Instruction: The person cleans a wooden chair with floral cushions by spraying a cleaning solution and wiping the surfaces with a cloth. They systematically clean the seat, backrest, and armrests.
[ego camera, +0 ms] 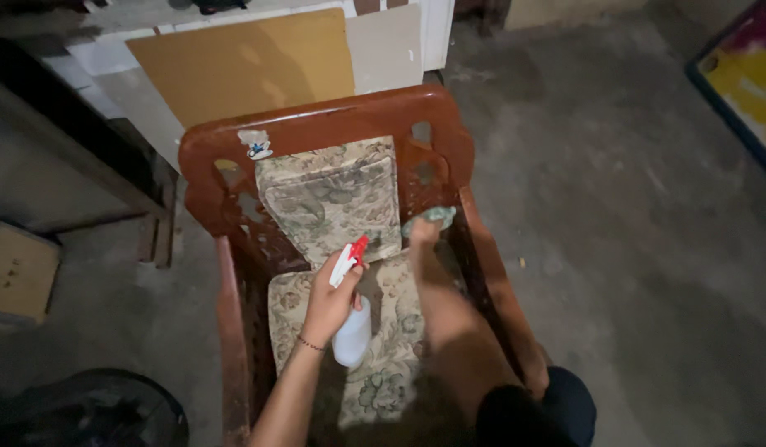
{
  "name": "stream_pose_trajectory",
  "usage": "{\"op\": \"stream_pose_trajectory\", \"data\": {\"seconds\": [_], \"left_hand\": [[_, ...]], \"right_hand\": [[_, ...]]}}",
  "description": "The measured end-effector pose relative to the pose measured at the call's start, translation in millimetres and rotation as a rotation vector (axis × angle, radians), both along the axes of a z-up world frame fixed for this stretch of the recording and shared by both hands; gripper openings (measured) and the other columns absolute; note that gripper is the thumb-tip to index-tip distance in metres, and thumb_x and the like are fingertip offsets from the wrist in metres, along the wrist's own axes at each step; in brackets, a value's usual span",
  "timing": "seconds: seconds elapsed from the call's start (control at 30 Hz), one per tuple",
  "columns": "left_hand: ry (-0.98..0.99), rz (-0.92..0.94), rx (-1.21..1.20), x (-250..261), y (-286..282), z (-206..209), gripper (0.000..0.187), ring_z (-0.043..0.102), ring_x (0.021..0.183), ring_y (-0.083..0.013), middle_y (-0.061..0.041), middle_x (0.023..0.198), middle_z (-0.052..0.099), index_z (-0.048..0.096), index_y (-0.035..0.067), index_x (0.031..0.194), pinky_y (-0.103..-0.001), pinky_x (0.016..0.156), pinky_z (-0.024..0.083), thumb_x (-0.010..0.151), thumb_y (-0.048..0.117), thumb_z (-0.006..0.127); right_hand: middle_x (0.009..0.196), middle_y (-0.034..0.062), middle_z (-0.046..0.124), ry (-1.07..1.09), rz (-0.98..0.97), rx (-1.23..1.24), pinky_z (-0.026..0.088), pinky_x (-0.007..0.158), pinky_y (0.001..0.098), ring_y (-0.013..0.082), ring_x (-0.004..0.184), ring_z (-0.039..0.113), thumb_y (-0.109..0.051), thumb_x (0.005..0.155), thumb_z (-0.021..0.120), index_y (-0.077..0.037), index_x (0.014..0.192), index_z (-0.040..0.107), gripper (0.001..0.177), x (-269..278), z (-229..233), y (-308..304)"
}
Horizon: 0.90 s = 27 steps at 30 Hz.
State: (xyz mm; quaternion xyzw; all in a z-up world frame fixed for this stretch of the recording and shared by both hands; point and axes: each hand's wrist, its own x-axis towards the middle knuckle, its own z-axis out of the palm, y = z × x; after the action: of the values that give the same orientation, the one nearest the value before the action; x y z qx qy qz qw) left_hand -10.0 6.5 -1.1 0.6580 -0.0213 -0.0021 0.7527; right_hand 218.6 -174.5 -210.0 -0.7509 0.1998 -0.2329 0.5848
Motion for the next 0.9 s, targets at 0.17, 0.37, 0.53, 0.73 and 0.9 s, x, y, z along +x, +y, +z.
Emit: {"op": "stream_pose_trajectory", "data": {"seconds": [0.17,0.37,0.53,0.73,0.9], "left_hand": [[0.015,0.016,-0.029,-2,0,4,0.027,0.055,0.054,-0.0087,-0.004,0.099,0.069,0.061,0.001,0.123,-0.025,0.047,0.047,0.099,0.013,0.058],[0.048,-0.006,-0.066,-2,-25,5,0.032,0.053,0.052,-0.0083,-0.004,0.099,0.070,0.060,0.003,0.128,-0.025,0.046,0.047,0.098,0.014,0.059],[0.021,-0.034,0.000,-8,-51,8,0.027,0.054,0.050,-0.0080,-0.004,0.095,0.070,0.062,0.001,0.122,-0.026,0.045,0.046,0.099,0.015,0.061],[-0.027,-0.006,0.072,2,-91,-1,0.024,0.054,0.050,-0.0074,-0.001,0.079,0.063,0.065,0.003,0.117,-0.027,0.042,0.045,0.098,0.018,0.066],[-0.065,0.001,0.116,28,-119,-18,0.023,0.055,0.046,-0.0097,-0.001,0.073,0.063,0.066,0.006,0.115,-0.028,0.042,0.046,0.096,0.018,0.065]], "right_hand": [[0.121,0.0236,0.060,-0.079,0.109,0.194,0.044,0.100,0.0450,0.0385,0.113,0.057,-0.020,0.095,0.057,-0.001,0.141,0.053,0.050,-43,53,-42],[0.115,0.0138,0.069,-0.263,0.000,-0.856,0.044,0.103,0.0470,0.0377,0.112,0.061,-0.017,0.089,0.069,-0.011,0.124,0.069,0.036,-90,143,-111],[0.153,0.0203,0.044,-0.177,0.139,-1.059,0.033,0.121,0.0468,0.0423,0.144,0.043,-0.010,0.087,0.066,-0.006,0.132,0.063,0.045,-58,120,-133],[0.160,0.0210,0.040,-0.101,0.466,-0.944,0.037,0.117,0.0447,0.0401,0.145,0.040,-0.007,0.093,0.056,-0.006,0.151,0.051,0.058,-39,73,-147],[0.152,0.0256,0.044,-0.215,0.507,-1.068,0.040,0.114,0.0479,0.0450,0.137,0.045,-0.016,0.087,0.064,-0.001,0.143,0.051,0.059,-86,86,-157]]}}
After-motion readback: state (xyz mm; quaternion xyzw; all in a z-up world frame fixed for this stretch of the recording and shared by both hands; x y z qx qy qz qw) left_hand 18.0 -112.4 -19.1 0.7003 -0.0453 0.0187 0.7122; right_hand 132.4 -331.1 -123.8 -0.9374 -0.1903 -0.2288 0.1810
